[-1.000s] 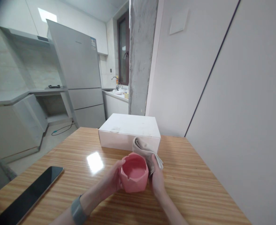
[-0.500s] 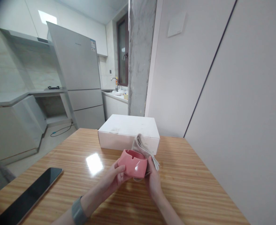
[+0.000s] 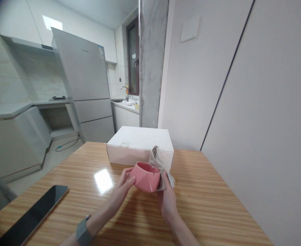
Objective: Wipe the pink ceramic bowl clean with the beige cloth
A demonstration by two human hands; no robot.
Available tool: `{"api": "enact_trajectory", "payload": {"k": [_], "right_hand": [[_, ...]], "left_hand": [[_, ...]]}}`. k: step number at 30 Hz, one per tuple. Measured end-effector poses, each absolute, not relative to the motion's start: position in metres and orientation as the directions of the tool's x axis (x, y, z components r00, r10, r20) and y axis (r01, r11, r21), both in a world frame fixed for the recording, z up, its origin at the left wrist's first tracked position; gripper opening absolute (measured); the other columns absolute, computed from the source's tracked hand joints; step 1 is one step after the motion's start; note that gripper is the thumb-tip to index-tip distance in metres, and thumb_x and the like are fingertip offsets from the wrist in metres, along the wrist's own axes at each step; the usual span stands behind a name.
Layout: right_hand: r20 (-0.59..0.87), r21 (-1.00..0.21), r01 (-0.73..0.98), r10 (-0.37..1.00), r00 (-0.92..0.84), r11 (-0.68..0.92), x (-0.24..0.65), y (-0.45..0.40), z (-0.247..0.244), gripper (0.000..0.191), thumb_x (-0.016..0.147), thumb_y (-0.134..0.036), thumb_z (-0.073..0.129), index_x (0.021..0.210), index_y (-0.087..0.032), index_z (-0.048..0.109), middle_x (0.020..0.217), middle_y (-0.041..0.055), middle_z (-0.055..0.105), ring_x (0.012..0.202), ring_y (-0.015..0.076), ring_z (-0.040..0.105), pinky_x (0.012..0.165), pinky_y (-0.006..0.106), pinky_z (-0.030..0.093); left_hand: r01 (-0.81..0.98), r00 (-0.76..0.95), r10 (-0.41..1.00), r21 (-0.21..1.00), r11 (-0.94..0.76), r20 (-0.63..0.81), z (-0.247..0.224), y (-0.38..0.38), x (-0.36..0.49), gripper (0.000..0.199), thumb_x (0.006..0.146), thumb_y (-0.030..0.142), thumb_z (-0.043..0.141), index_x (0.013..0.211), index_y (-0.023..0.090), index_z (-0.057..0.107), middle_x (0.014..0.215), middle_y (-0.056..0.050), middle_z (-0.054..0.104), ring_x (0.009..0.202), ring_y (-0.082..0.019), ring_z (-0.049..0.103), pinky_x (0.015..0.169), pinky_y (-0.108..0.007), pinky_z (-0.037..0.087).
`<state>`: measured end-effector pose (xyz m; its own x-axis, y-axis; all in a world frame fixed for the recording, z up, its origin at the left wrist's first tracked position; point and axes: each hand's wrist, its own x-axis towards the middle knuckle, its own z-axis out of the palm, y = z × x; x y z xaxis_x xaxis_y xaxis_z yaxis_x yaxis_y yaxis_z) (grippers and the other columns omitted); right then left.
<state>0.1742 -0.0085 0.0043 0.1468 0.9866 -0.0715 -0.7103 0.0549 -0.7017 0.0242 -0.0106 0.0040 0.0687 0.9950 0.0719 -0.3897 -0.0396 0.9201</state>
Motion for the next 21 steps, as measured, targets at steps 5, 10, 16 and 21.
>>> {"api": "enact_trajectory", "payload": {"k": [5, 10, 16, 21], "right_hand": [[-0.087, -0.703, -0.71, 0.996, 0.03, -0.04, 0.176, -0.011, 0.009, 0.043, 0.071, -0.051, 0.071, 0.1, -0.019, 0.071, 0.1, 0.0075, 0.074, 0.106, 0.0302, 0.063, 0.086, 0.042, 0.052], [-0.067, -0.712, -0.7, 0.998, -0.014, -0.058, 0.171, -0.014, 0.01, 0.044, 0.072, -0.049, 0.071, 0.104, -0.019, 0.07, 0.102, 0.0074, 0.074, 0.104, 0.0293, 0.064, 0.082, 0.039, 0.053], [-0.055, -0.707, -0.705, 0.998, -0.025, -0.057, 0.157, -0.023, 0.008, 0.045, 0.076, -0.045, 0.069, 0.115, -0.024, 0.065, 0.114, 0.0033, 0.07, 0.108, 0.026, 0.062, 0.08, 0.035, 0.055], [-0.098, -0.667, -0.743, 0.995, 0.006, -0.062, 0.151, -0.026, 0.002, 0.044, 0.073, -0.043, 0.073, 0.113, -0.026, 0.067, 0.119, 0.0012, 0.067, 0.108, 0.0242, 0.062, 0.08, 0.032, 0.056]], "left_hand": [[-0.4, 0.127, 0.982, 0.913, -0.078, 0.14, 0.003, -0.011, 0.024, 0.066, 0.063, 0.037, 0.076, 0.119, 0.019, 0.048, 0.113, -0.01, 0.061, 0.1, -0.024, 0.059, 0.088, -0.035, 0.044], [-0.325, 0.22, 0.958, 0.94, -0.103, 0.181, 0.001, -0.007, 0.02, 0.054, 0.064, 0.034, 0.073, 0.111, 0.014, 0.055, 0.105, -0.01, 0.065, 0.093, -0.024, 0.059, 0.081, -0.032, 0.045], [-0.257, -0.044, 0.98, 0.946, -0.199, 0.194, 0.009, -0.013, 0.024, 0.07, 0.059, 0.023, 0.077, 0.12, 0.019, 0.044, 0.111, -0.009, 0.06, 0.093, -0.022, 0.059, 0.077, -0.03, 0.048], [-0.295, -0.1, 0.983, 0.938, -0.18, 0.157, 0.011, -0.019, 0.025, 0.088, 0.058, 0.024, 0.082, 0.134, 0.021, 0.036, 0.134, -0.013, 0.048, 0.119, -0.027, 0.05, 0.099, -0.034, 0.04]]}}
